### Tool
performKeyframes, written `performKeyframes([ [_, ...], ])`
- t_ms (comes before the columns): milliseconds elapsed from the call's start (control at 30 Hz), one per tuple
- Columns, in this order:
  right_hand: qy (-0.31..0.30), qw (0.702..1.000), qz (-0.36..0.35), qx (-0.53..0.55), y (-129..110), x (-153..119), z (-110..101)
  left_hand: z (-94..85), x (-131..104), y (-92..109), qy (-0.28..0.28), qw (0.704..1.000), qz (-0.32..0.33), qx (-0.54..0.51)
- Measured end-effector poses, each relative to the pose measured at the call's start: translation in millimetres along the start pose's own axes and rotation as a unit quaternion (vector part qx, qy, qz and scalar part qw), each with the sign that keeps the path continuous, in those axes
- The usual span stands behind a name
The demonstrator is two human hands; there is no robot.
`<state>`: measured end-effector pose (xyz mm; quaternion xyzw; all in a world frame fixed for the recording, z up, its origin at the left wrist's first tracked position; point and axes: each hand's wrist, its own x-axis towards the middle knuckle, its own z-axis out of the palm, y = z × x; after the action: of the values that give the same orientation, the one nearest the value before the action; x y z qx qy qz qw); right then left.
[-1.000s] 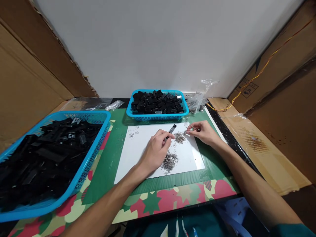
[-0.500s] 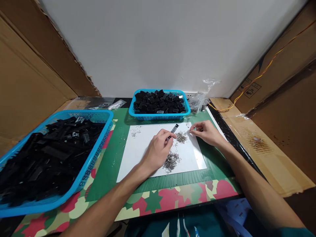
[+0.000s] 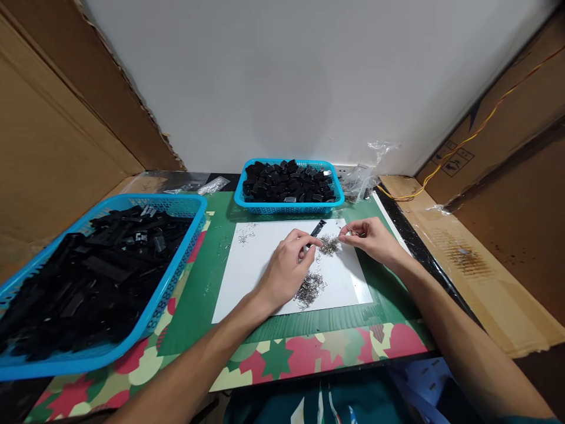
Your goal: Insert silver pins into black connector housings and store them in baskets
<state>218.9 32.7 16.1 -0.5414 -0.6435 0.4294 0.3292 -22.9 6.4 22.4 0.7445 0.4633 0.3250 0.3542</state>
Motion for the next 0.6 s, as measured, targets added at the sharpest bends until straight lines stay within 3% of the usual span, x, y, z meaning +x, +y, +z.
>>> performKeyframes([
  [300, -0.052, 0.989, 0.022, 0.138, -13.0, -9.0, 19.9, 4.9, -1.9, 0.9, -0.013, 1.0, 0.005, -0.019],
  [600, -0.061, 0.971, 0.027, 0.232, -11.8, -11.1, 31.2, 7.8, -1.2, -0.7, 0.011, 1.0, 0.002, -0.017],
])
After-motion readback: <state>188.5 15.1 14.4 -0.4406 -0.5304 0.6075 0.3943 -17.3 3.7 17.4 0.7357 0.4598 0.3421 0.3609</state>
